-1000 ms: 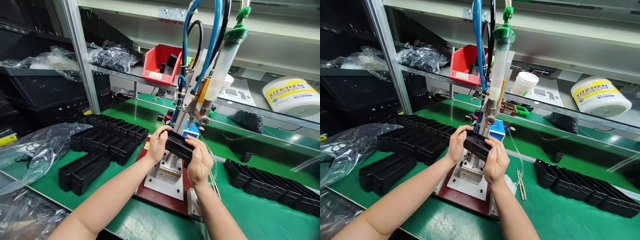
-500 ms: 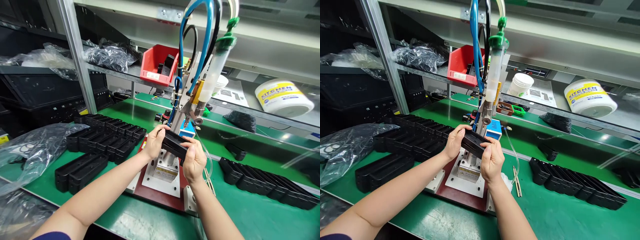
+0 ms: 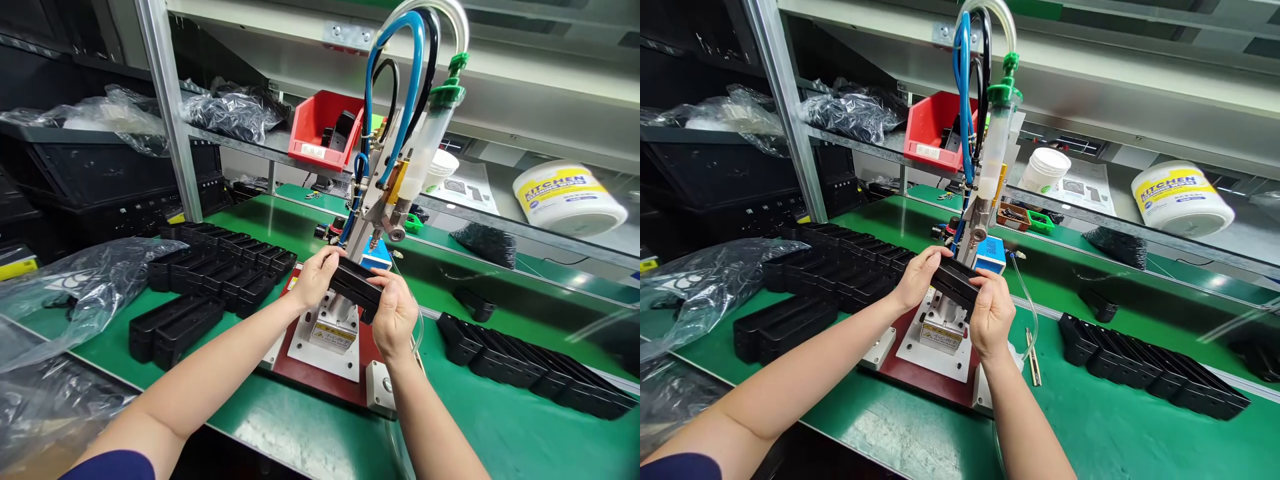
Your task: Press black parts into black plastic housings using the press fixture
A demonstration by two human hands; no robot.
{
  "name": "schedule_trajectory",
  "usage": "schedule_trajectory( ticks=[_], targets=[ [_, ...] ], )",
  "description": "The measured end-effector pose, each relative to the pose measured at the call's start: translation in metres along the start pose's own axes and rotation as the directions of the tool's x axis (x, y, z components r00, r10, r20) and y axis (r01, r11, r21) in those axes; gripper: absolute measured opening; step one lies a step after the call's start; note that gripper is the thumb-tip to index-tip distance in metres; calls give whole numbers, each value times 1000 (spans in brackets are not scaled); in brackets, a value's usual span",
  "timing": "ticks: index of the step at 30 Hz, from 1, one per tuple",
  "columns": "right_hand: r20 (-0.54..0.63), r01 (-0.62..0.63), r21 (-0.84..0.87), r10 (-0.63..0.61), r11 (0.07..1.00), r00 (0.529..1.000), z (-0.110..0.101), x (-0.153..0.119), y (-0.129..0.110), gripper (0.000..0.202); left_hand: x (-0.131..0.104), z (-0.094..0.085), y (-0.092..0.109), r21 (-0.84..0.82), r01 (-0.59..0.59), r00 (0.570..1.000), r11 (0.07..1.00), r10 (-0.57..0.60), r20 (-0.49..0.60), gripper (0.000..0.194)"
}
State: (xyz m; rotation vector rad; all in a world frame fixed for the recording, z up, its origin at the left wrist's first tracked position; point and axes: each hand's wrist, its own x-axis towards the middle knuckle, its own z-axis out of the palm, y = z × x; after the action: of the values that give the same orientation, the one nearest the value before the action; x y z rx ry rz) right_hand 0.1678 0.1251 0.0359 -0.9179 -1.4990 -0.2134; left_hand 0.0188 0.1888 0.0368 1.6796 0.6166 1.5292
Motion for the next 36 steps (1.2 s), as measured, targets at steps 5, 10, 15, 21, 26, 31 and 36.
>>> schedule_trajectory(
  ticks=[5, 10, 15, 21, 26, 31, 36],
  targets=[
    [-12, 16, -34, -16, 999, 1000, -2, -4, -1, 30, 0, -1, -3, 1, -17, 1000, 1000, 17, -10, 35],
    [-29, 6, 9, -6, 1000, 1000, 2, -7, -2, 30, 1, 1, -6, -24, -33, 999, 999, 33, -21, 33],
    [-68, 13, 52, -9, 999, 998, 5, -8, -3, 29, 3, 4, -10, -37, -28, 998, 999, 26, -54, 32],
    [-96, -26, 44, 30, 999, 995, 6, -9, -4, 31, -1, 7, -11, -7, -20, 996, 1000, 20, -84, 34],
    [-139, -15, 67, 24, 998, 990, 9, -9, 0, 32, -5, 11, -11, 49, -97, 981, 994, 104, -167, 35],
    [-145, 15, 88, -2, 996, 989, 11, -8, 6, 33, -6, 13, -9, 99, -125, 967, 987, 143, -209, 36],
    [-75, -16, 93, 23, 996, 997, 3, -4, 3, 33, -5, 11, -4, 125, -89, 978, 988, 110, -180, 37]
  ],
)
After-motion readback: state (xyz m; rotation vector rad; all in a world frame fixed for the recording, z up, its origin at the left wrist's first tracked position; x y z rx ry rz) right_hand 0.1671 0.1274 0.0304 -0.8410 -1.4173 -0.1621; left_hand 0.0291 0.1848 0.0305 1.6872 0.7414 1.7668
